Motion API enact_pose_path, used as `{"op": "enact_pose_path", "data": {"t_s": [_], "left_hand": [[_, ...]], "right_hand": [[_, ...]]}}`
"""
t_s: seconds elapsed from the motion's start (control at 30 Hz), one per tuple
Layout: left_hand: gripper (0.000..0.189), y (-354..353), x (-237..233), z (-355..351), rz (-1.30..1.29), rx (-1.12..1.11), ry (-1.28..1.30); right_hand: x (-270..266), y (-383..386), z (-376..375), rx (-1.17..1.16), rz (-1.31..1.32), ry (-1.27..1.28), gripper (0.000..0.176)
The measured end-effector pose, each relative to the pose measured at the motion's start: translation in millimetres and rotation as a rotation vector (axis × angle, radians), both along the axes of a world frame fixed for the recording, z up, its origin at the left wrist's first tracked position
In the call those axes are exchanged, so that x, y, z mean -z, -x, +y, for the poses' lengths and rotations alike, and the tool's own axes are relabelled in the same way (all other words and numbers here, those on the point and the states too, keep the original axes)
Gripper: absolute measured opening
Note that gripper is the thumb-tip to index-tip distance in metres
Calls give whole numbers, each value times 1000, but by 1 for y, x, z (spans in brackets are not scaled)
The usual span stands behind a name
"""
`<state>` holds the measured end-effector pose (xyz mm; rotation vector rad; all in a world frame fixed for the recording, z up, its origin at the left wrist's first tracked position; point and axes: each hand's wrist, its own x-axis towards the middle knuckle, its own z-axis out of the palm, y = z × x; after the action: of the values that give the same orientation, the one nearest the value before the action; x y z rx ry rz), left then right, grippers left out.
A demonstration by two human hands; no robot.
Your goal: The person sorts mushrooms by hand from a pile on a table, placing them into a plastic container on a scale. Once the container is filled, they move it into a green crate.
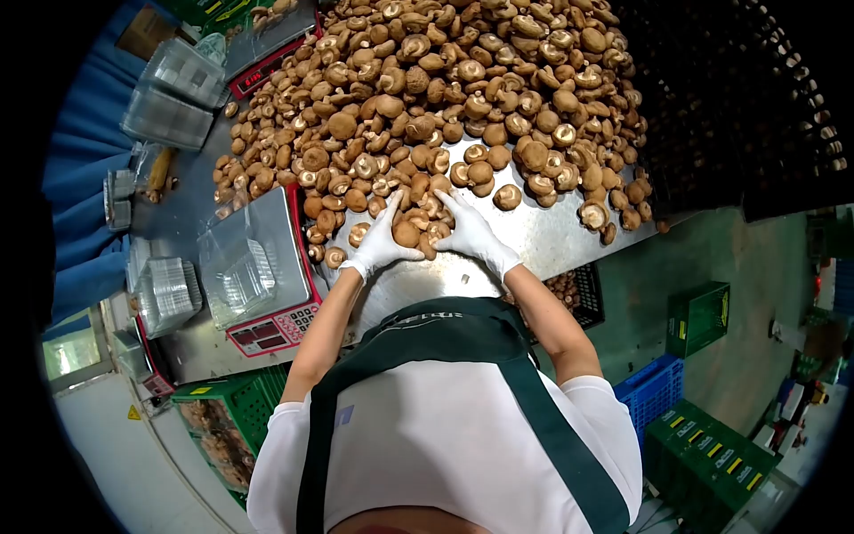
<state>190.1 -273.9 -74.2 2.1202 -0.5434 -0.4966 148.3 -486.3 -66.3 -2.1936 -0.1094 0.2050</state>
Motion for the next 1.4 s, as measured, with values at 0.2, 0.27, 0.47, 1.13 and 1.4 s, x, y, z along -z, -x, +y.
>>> {"op": "enact_pose_path", "data": {"t_s": [0.2,0.27,0.47,1.13,1.4], "left_hand": [[125,0,-6,4,62,5,65],[130,-6,-10,3,65,9,27],[128,-32,-22,-3,157,108,-178],[101,-25,-82,32,323,-139,370],[98,1,-149,124,54,-364,507]], "right_hand": [[4,6,8,34,49,-134,99],[0,-2,9,34,90,-119,104],[-20,-22,4,7,178,-72,111],[-66,-16,39,-18,42,-200,85],[-141,-34,133,-195,-127,-314,79]]}}
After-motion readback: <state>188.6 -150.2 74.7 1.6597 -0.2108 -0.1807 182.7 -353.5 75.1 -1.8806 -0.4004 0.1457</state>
